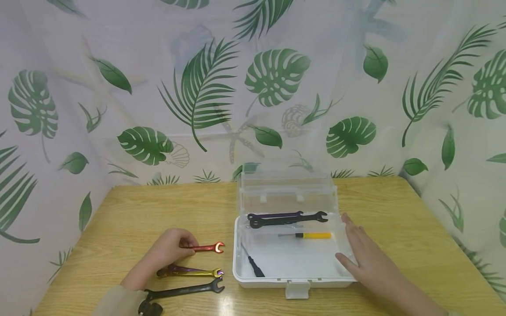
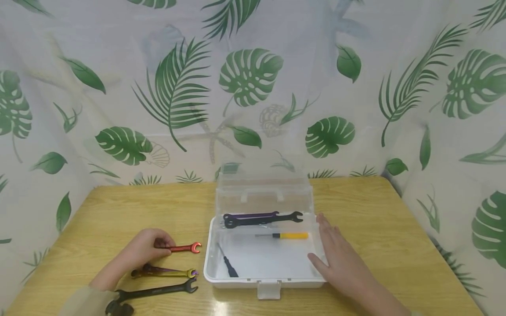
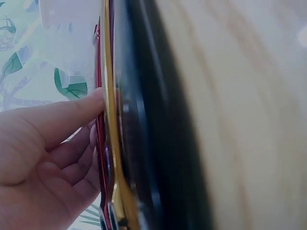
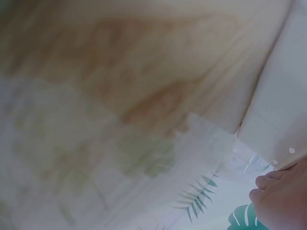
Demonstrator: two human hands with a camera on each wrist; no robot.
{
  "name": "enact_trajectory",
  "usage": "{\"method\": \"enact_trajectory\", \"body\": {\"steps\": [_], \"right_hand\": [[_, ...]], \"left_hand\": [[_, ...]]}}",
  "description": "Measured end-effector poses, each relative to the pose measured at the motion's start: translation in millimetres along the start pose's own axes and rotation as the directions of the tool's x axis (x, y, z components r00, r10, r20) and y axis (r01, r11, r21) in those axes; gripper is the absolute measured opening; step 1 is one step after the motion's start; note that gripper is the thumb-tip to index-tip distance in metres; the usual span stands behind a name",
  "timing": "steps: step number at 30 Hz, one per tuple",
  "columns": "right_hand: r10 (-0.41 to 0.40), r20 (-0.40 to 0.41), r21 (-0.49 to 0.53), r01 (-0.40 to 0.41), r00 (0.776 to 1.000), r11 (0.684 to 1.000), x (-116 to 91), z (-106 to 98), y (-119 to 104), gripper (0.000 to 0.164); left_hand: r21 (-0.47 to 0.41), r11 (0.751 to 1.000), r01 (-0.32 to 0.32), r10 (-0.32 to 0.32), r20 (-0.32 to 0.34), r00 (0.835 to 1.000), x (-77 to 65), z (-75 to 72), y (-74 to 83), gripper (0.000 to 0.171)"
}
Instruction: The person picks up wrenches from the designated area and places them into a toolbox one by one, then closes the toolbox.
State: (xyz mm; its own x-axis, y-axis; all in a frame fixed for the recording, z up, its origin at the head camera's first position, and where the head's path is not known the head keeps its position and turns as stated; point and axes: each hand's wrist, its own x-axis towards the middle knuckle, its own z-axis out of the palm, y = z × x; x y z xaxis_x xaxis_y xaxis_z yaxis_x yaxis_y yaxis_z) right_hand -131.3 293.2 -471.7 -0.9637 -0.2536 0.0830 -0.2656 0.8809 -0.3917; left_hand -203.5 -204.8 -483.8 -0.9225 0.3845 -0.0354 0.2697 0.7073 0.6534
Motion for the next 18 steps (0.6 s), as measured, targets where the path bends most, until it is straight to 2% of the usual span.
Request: {"method": "enact_trajectory", "body": {"steps": [9,13,18], "right_hand": [[-0.008,-0.005,0.0,0.008,1.0,1.0,-0.8,-0.6,-0.1,0.09],[-0.014,-0.01,-0.006,0.014,1.0,1.0,-1.6,-0.3,-0.4,0.09],[-0.01,-0.001,-0.013,0.01,1.0,1.0,-1.9,-0.3,-1.1,0.091]], "left_hand": [[0.021,0.999,-0.025,0.025,0.012,1.0,0.6,-0.2,0.6,0.008],[0.021,1.0,-0.003,0.003,0.005,1.0,-0.1,0.3,4.8,0.008],[0.045,0.998,0.046,-0.044,-0.04,0.998,-0.6,0.9,9.3,0.008]]}}
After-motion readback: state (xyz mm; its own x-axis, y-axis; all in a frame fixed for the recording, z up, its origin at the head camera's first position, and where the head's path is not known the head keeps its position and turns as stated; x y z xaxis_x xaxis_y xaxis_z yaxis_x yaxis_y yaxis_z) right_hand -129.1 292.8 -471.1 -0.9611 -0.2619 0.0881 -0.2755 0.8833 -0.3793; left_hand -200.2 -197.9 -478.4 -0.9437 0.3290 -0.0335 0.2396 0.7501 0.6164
